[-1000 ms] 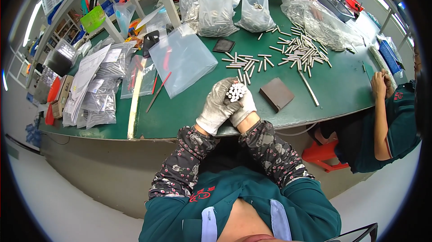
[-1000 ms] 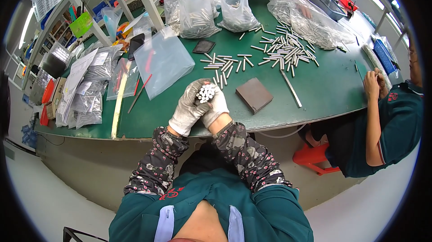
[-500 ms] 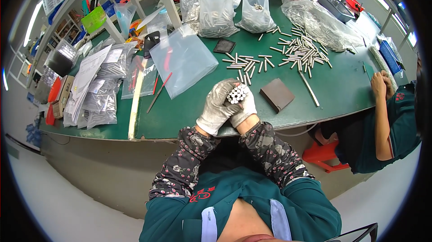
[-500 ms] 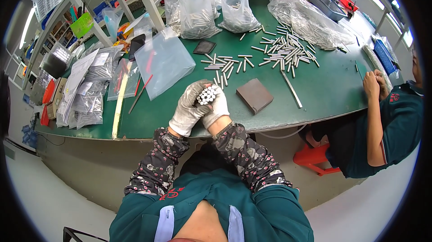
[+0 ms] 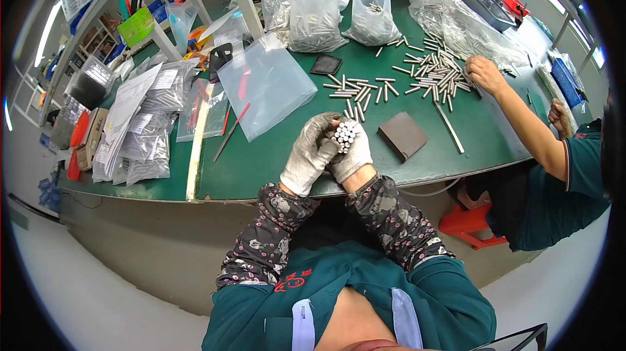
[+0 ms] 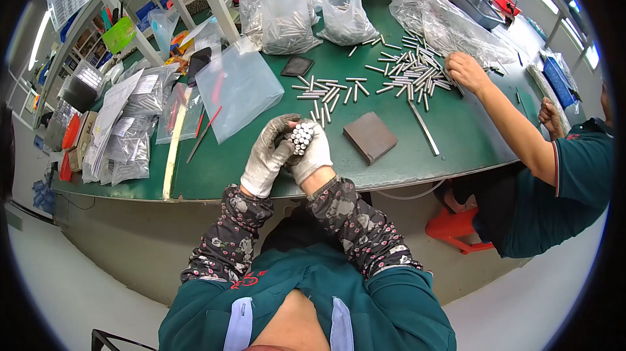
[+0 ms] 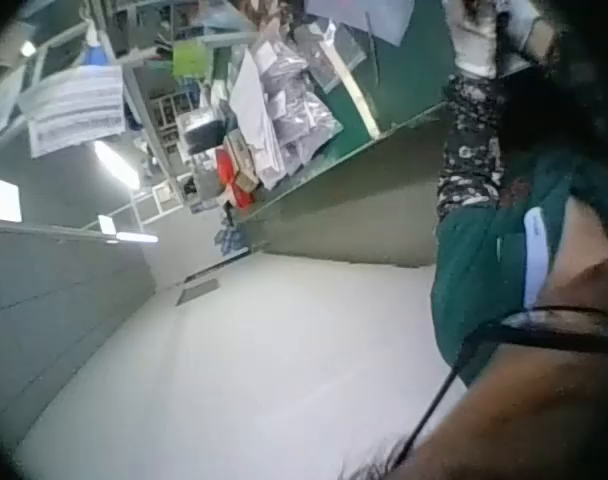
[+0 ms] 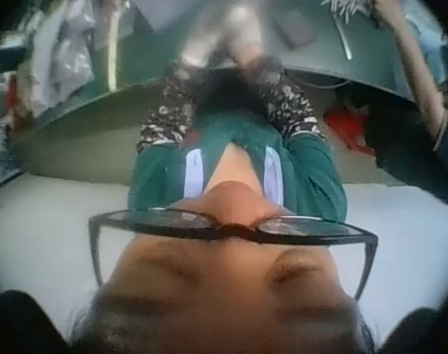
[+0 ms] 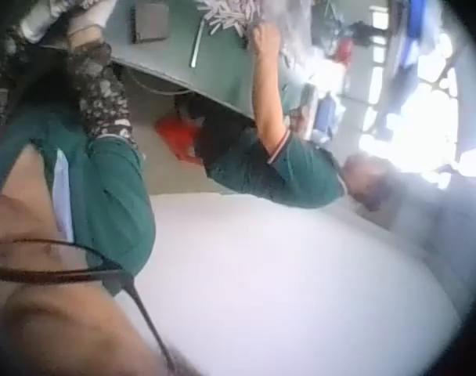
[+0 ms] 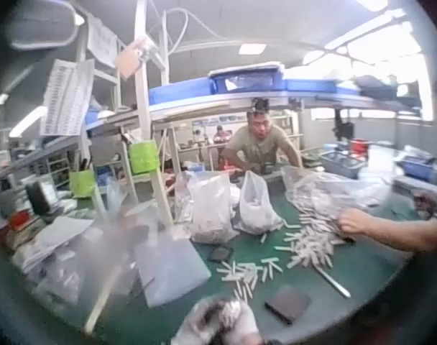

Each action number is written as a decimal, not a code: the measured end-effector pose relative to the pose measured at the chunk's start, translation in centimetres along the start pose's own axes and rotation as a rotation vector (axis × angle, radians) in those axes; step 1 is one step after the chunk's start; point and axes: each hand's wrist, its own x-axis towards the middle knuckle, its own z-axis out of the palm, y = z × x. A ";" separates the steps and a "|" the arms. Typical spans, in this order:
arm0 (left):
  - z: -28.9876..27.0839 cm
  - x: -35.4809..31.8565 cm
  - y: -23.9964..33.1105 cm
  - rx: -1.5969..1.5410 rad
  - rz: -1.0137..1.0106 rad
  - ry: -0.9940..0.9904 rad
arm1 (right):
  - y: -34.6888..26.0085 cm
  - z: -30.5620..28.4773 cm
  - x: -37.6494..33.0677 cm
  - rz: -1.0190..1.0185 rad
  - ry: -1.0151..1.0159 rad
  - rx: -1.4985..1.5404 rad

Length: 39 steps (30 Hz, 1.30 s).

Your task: The worker aligns small metal rods on the workbench into neat rows and then bundles them together.

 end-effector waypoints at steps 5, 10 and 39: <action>0.3 0.0 0.6 -0.129 -0.104 0.083 | 0.0 0.5 -0.1 0.073 0.016 0.121; 0.0 0.0 0.1 -0.300 -0.142 0.120 | 0.3 0.8 -0.5 0.022 0.025 0.105; -0.2 0.2 1.0 -0.293 -0.256 0.137 | 0.4 2.1 -0.6 -0.022 0.247 -0.026</action>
